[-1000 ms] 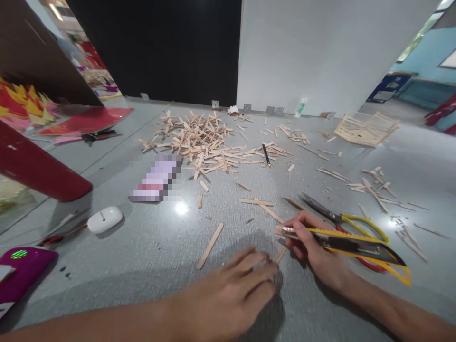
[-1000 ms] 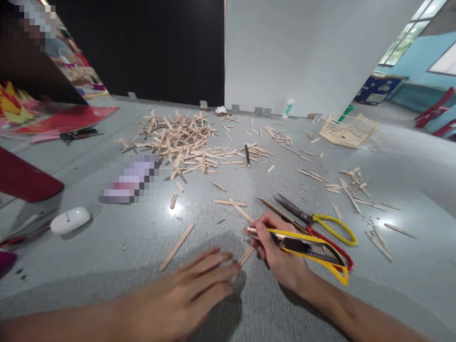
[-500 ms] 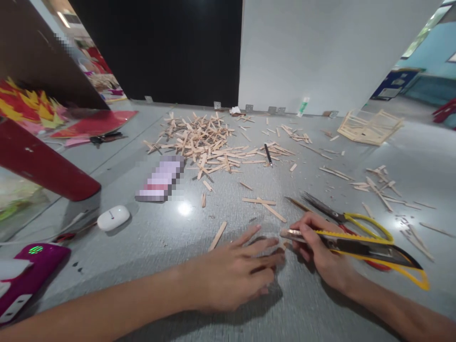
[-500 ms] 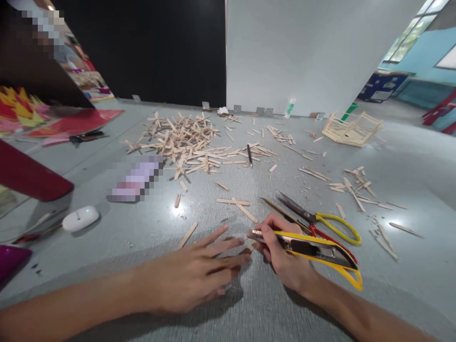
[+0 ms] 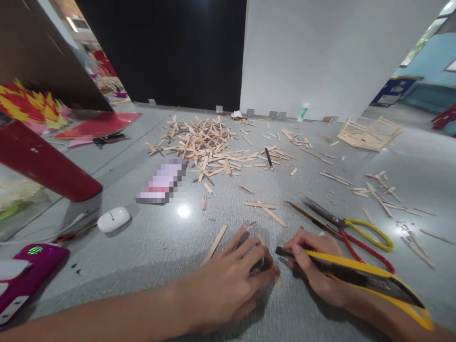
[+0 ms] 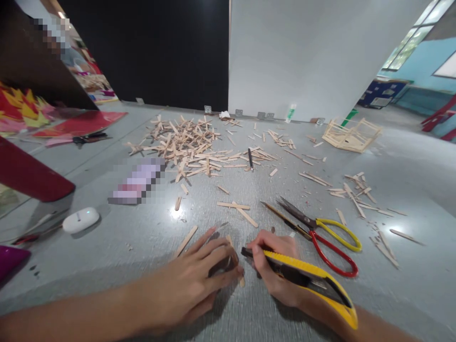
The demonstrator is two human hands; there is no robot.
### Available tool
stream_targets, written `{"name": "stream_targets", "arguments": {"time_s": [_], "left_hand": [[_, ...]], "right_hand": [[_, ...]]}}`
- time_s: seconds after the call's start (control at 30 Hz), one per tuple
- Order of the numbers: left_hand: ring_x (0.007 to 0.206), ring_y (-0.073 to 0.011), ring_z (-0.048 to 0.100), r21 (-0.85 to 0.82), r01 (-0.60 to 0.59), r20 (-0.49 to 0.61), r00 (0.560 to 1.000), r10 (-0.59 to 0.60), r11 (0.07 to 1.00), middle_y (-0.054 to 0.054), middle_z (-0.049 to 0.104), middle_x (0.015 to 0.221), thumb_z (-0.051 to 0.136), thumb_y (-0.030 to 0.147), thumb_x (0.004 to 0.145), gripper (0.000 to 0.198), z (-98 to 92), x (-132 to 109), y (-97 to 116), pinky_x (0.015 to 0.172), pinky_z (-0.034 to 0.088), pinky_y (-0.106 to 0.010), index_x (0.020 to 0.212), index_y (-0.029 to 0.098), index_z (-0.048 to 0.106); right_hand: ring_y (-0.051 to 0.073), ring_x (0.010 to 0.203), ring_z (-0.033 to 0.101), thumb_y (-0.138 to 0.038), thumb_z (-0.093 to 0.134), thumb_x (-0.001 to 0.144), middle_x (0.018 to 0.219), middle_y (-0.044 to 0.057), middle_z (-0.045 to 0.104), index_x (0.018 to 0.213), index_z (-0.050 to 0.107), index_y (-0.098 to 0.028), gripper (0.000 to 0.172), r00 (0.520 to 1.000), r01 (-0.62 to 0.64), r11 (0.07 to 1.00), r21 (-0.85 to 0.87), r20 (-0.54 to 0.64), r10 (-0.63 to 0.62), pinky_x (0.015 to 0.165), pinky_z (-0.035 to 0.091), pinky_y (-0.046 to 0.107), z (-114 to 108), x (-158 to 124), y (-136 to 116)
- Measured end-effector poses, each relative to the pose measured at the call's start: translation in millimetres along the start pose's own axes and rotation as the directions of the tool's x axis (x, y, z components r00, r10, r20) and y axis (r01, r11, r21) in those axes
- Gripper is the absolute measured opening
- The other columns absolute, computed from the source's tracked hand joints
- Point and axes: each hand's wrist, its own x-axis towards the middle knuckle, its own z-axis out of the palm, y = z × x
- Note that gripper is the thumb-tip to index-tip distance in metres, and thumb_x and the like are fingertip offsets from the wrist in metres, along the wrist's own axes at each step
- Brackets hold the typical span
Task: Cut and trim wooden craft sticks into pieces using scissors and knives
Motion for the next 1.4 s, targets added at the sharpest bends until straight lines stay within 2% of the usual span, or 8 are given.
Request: {"name": "stream_targets", "arguments": {"time_s": [0.17,0.33,0.47,0.83,0.93,1.03,1.2,1.4], "left_hand": [[0.166,-0.0386,0.041,0.001,0.025,-0.059,0.998,-0.025,1.0,-0.025,0.056,0.164,0.065,0.031,0.108,0.054,18.7,-5.0,2.9,0.137,0.032,-0.063,0.16,0.016,0.058],[0.166,-0.0426,0.041,-0.001,0.046,-0.065,0.997,-0.046,0.999,-0.028,0.053,0.168,0.06,0.029,0.112,0.052,20.3,-4.4,5.0,0.134,0.036,-0.064,0.162,0.017,0.056],[0.163,-0.0401,0.046,0.012,0.043,-0.095,0.995,-0.042,0.999,-0.027,0.057,0.165,0.061,0.029,0.111,0.049,19.1,-3.2,6.6,0.136,0.034,-0.062,0.159,0.015,0.059],[0.161,-0.0414,0.049,0.045,0.052,-0.082,0.995,-0.048,0.998,-0.029,0.055,0.166,0.051,0.032,0.116,0.053,21.9,-2.3,7.6,0.133,0.039,-0.063,0.167,0.016,0.05],[0.161,-0.0408,0.05,0.079,0.051,-0.099,0.994,-0.043,0.996,-0.027,0.055,0.167,0.054,0.034,0.115,0.056,23.0,-3.1,6.7,0.133,0.039,-0.062,0.168,0.017,0.048],[0.159,-0.0406,0.051,0.136,0.033,-0.071,0.997,-0.024,0.99,-0.026,0.057,0.165,0.06,0.036,0.112,0.065,22.1,-2.8,6.6,0.133,0.038,-0.062,0.171,0.015,0.043],[0.158,-0.0437,0.052,0.163,0.032,-0.053,0.998,-0.024,0.986,-0.03,0.058,0.162,0.065,0.037,0.111,0.073,20.0,-0.9,8.3,0.131,0.035,-0.07,0.173,0.01,0.039],[0.156,-0.0445,0.053,0.151,0.037,-0.052,0.998,-0.029,0.988,-0.029,0.059,0.162,0.069,0.038,0.108,0.07,17.7,-1.4,8.5,0.128,0.031,-0.076,0.168,0.013,0.045]], "right_hand": [[0.011,0.045,0.054,-0.042,0.051,0.114,0.056,-0.006,0.059,0.074,0.056,-0.025,0.044,0.995,0.082,0.996,-0.036,0.052,-0.08,0.048,0.039,0.025,3.8,6.8,-3.1],[0.011,0.046,0.057,-0.035,0.054,0.112,0.057,-0.007,0.061,0.076,0.059,-0.025,0.037,0.993,0.103,0.995,-0.019,0.055,-0.101,0.049,0.039,0.025,5.7,6.6,-2.0],[0.011,0.048,0.058,-0.033,0.056,0.111,0.059,-0.007,0.062,0.076,0.06,-0.025,0.036,0.994,0.085,0.996,-0.026,0.069,-0.083,0.05,0.04,0.024,5.0,6.0,-3.9],[0.013,0.05,0.06,-0.036,0.055,0.113,0.06,-0.005,0.064,0.078,0.062,-0.025,0.037,0.992,0.084,0.996,-0.014,0.1,-0.082,0.053,0.04,0.027,8.3,6.8,-3.0],[0.013,0.051,0.058,-0.036,0.053,0.115,0.061,-0.005,0.061,0.078,0.057,-0.025,0.039,0.989,0.099,0.995,-0.007,0.107,-0.098,0.054,0.039,0.027,11.0,4.2,-0.1],[0.015,0.053,0.058,-0.036,0.047,0.116,0.063,-0.004,0.06,0.08,0.053,-0.026,0.038,0.987,0.104,0.994,-0.025,0.127,-0.1,0.055,0.039,0.029,14.0,1.2,1.7],[0.015,0.051,0.053,-0.033,0.041,0.116,0.062,-0.004,0.056,0.082,0.048,-0.028,0.035,0.972,0.15,0.986,-0.067,0.194,-0.134,0.053,0.036,0.031,18.3,-2.0,-1.1],[0.016,0.052,0.049,-0.047,0.043,0.117,0.059,-0.004,0.053,0.077,0.045,-0.028,0.045,0.988,0.01,0.999,-0.033,0.154,-0.005,0.054,0.039,0.03,15.8,0.4,-2.5]]}}
